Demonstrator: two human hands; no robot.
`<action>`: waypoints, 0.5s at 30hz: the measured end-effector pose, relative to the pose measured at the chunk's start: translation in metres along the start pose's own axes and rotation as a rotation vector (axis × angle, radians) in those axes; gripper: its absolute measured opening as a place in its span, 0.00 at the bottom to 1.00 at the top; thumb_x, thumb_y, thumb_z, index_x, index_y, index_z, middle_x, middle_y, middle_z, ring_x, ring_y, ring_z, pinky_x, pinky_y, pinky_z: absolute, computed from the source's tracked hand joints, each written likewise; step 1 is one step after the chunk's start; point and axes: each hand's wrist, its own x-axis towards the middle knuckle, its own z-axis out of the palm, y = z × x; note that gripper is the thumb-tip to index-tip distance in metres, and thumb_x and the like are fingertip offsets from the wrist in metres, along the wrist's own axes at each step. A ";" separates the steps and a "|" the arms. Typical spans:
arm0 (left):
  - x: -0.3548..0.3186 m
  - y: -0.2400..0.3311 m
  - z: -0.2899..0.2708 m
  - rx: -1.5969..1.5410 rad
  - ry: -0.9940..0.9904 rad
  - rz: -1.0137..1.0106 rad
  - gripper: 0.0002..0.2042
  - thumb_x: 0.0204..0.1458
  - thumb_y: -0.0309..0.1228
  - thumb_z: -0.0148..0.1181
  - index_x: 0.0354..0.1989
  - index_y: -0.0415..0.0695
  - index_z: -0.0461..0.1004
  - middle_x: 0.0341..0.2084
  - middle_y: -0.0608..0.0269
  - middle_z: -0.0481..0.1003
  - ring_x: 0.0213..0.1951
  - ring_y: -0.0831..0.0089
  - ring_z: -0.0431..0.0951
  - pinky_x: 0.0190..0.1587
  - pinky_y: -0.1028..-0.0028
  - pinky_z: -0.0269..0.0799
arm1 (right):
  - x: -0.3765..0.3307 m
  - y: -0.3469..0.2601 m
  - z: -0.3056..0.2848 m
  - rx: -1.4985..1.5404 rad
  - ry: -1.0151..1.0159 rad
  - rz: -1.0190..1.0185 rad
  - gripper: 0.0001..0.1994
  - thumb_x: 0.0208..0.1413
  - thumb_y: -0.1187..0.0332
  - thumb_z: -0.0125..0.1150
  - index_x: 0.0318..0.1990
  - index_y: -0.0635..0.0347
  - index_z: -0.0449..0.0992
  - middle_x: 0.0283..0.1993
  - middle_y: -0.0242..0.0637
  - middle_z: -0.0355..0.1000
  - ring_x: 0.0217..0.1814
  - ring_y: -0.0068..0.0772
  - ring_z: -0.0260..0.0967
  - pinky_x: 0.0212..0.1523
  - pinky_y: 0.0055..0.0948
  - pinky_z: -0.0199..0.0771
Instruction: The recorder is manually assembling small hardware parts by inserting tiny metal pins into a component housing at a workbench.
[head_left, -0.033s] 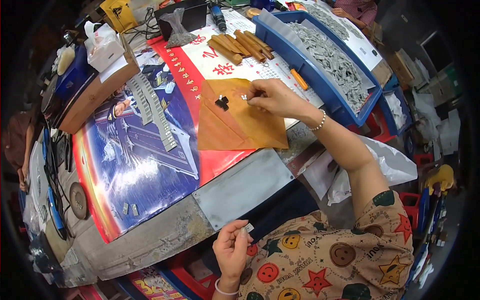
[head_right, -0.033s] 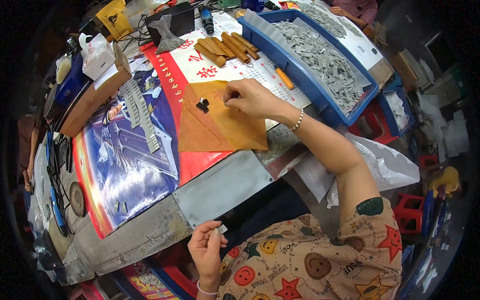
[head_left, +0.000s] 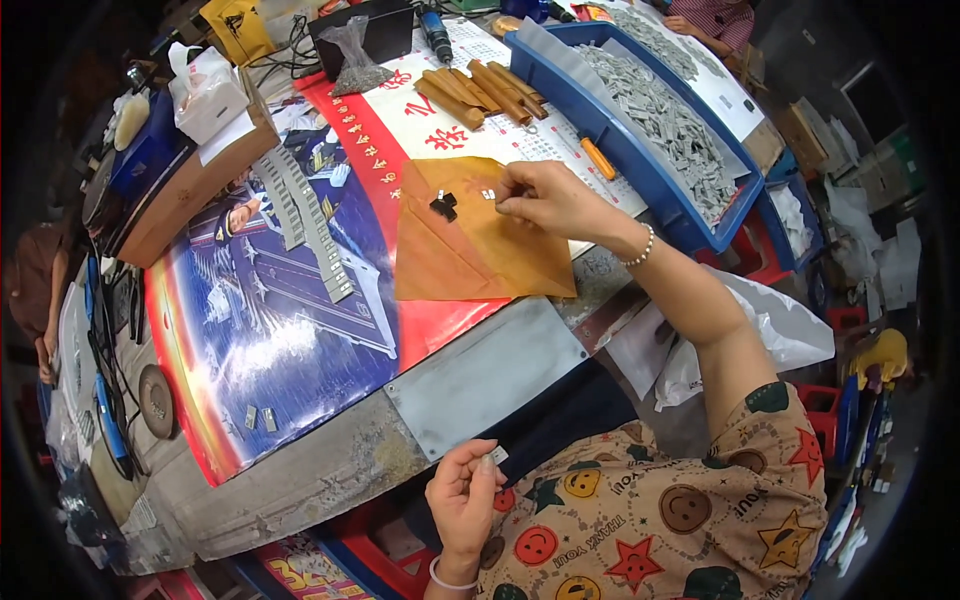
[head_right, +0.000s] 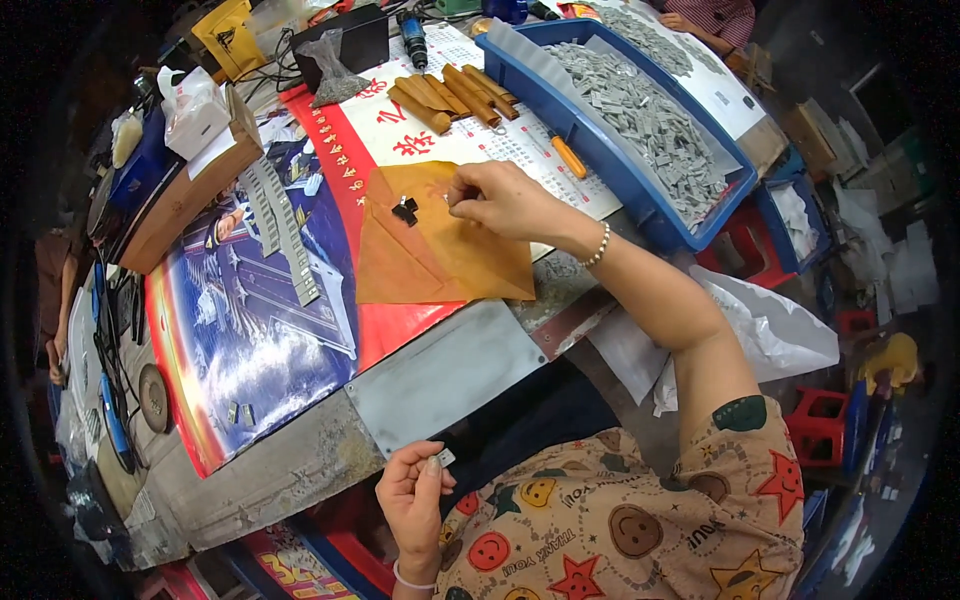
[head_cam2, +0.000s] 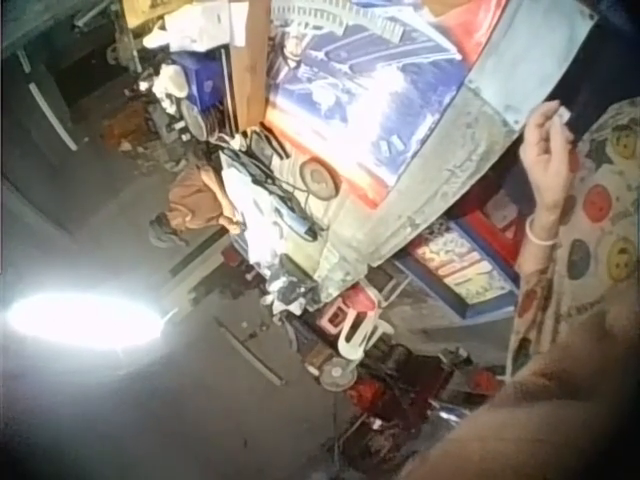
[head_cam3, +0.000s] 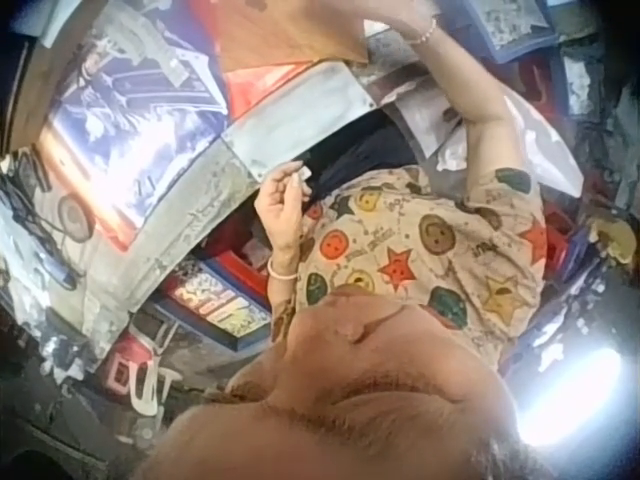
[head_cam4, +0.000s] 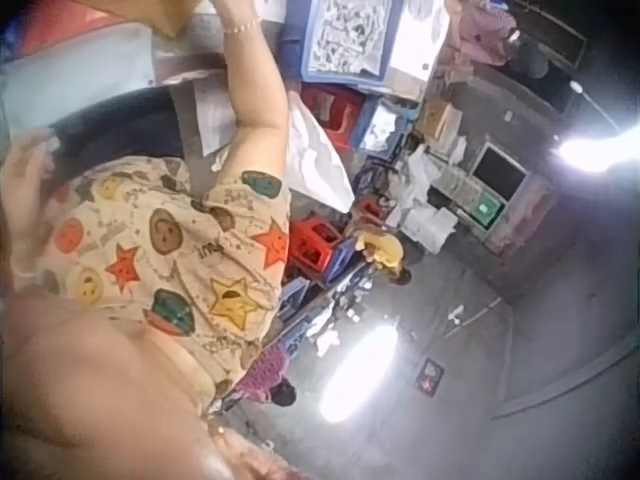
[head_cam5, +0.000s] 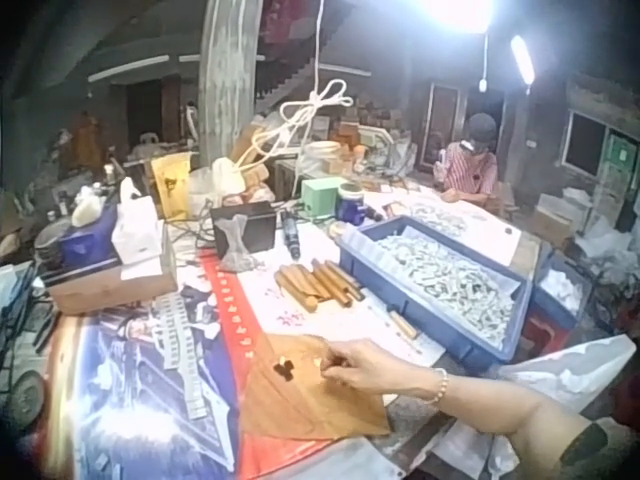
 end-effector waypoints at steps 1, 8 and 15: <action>0.001 0.000 0.000 0.003 -0.001 -0.012 0.08 0.57 0.21 0.52 0.44 0.34 0.73 0.23 0.68 0.74 0.25 0.86 0.72 0.29 0.86 0.66 | -0.005 -0.001 0.003 0.107 -0.024 0.052 0.03 0.56 0.75 0.56 0.32 0.64 0.71 0.26 0.30 0.69 0.25 0.14 0.67 0.24 0.16 0.67; 0.003 0.004 0.003 -0.071 -0.023 -0.065 0.07 0.57 0.22 0.55 0.42 0.34 0.74 0.22 0.68 0.74 0.24 0.86 0.72 0.27 0.86 0.66 | -0.075 -0.042 0.036 0.102 0.037 -0.177 0.03 0.50 0.79 0.61 0.33 0.67 0.73 0.30 0.34 0.74 0.29 0.21 0.73 0.31 0.21 0.72; 0.022 0.017 0.014 -0.144 -0.041 -0.026 0.07 0.58 0.23 0.54 0.42 0.35 0.74 0.21 0.68 0.73 0.23 0.86 0.70 0.26 0.86 0.65 | -0.116 -0.061 0.061 0.243 -0.044 -0.459 0.06 0.47 0.82 0.61 0.34 0.65 0.74 0.34 0.37 0.74 0.37 0.32 0.74 0.36 0.26 0.73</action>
